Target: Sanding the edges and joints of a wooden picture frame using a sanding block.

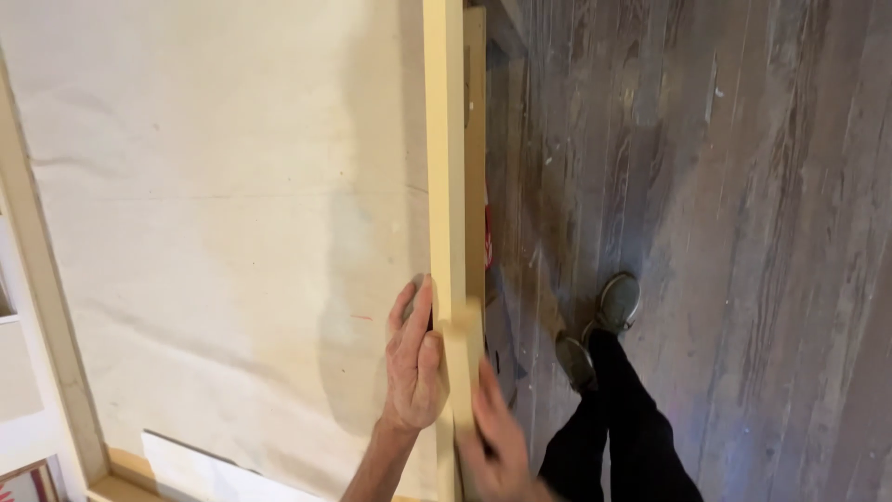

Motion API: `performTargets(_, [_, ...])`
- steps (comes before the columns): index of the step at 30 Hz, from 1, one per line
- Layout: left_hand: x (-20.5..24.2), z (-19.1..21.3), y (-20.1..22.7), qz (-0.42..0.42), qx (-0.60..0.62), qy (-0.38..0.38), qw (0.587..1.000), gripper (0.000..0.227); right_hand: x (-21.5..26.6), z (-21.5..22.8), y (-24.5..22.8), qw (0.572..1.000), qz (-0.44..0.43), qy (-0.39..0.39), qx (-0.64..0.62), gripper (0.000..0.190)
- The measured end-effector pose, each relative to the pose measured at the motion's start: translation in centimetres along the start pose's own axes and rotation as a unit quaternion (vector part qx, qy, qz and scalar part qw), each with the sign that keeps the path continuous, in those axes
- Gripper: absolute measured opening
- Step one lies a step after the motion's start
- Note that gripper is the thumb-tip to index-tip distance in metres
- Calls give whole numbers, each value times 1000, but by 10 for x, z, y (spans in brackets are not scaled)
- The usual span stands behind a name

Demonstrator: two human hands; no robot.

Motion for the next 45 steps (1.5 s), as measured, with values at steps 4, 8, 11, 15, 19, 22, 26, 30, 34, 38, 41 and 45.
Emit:
performTargets(4, [0,1,4,-6,-7,-5,1000,59,-83,9,1,999,24,21,18,53])
performTargets(8, [1,4,1,16,-5,-6,1000,59,-286,42,24,988,138,61,-22,49])
performTargets(11, [-3,2,3,29,7,-33,999,59,-329,93,18,987,103,120,-16,49])
performTargets(15, [-33,26,61,-129,-164,-52,977,54,-242,150,-5,989,51,140,6,55])
performTargets(19, [-76,8,104,-300,-360,-166,868,59,-89,175,15,990,-19,120,72,55])
performTargets(22, [-86,-27,99,-437,-563,-266,649,77,3,172,27,980,-163,117,-1,56])
performTargets(26, [-101,-32,102,-442,-674,-277,523,87,85,177,38,952,-281,117,-24,59])
performTargets(30, [-76,-30,103,-452,-683,-254,514,95,91,183,16,976,-198,92,18,55])
performTargets(34, [-16,-38,106,-459,-668,-295,505,94,99,188,4,962,-232,146,9,56])
performTargets(38, [0,-37,87,-433,-649,-339,525,89,101,183,-17,968,-205,144,10,57])
performTargets(41, [-14,-22,108,-464,-602,-180,625,82,100,172,-21,978,-182,102,-5,57])
performTargets(45, [38,-43,102,-339,-669,-395,530,84,116,165,-14,973,-207,62,-77,57])
Point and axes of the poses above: each hand's wrist, its own x-axis away from the middle knuckle, its own z-axis out of the back of the hand, y = z × x, the point moved 10 cm from there along -x, towards the middle knuckle, and after that the axes turned 9 degrees about z, right-handed, at the moved point
